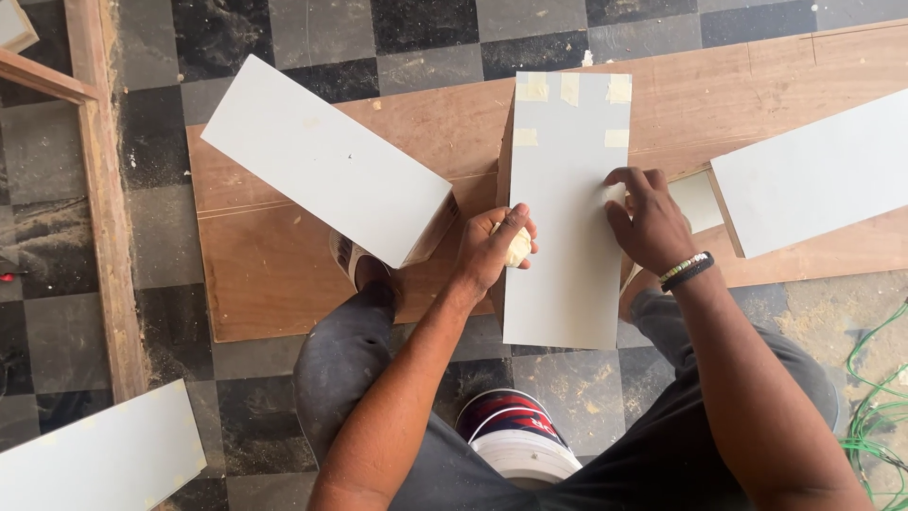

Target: Applying putty and smoothing the joints and edges of white wooden furniture pieces in a workshop.

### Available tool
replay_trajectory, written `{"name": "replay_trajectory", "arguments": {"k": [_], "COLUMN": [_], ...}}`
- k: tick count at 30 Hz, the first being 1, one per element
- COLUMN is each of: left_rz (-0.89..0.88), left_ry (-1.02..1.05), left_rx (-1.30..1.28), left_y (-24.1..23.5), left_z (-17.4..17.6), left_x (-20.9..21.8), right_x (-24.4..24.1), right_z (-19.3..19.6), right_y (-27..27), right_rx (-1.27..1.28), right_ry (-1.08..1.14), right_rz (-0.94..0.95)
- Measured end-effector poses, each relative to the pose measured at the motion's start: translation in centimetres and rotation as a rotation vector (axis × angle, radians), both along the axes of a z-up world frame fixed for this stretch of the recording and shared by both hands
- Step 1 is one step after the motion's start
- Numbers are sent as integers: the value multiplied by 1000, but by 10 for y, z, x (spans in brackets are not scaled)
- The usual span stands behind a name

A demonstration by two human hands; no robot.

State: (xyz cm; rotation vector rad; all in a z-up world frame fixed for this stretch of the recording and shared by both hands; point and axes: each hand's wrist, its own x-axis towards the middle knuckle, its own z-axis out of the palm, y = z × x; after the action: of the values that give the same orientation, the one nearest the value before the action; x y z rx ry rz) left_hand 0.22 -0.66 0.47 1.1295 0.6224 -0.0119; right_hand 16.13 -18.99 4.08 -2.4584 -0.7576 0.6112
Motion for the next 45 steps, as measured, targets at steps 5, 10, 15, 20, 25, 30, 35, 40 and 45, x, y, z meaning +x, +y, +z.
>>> {"name": "replay_trajectory", "arguments": {"k": [5,10,15,20,25,30,35,40,45], "left_rz": [3,0,-3,1,-2,4,21,31,49], "left_ry": [-6,-18,3,-10,-1,-16,-5,-31,-15], "left_rx": [20,17,24,9,24,24,46,50,28], "left_y": [-1,0,0,1,0,0,3,1,1], "left_z": [-2,-3,1,-2,-5,-8,-7,-5,0], "left_x": [-1,-2,-1,-3,-2,-4,-4,-3,-3], "right_x": [4,10,13,15,5,-2,19,26,19], "right_z": [-7,-29,-23,-38,-49,-50,-72,-86,-56], "right_y": [2,-7,-4,-7,-8,-7,-24,-31,-13], "right_rx": [-47,-9,137,173,197,175,246,565,547], "right_ry": [15,13,-148,-288,-386,-326,-152,580,406], "right_rz": [4,3,-19,74,74,-4,-164,-570,-429]}}
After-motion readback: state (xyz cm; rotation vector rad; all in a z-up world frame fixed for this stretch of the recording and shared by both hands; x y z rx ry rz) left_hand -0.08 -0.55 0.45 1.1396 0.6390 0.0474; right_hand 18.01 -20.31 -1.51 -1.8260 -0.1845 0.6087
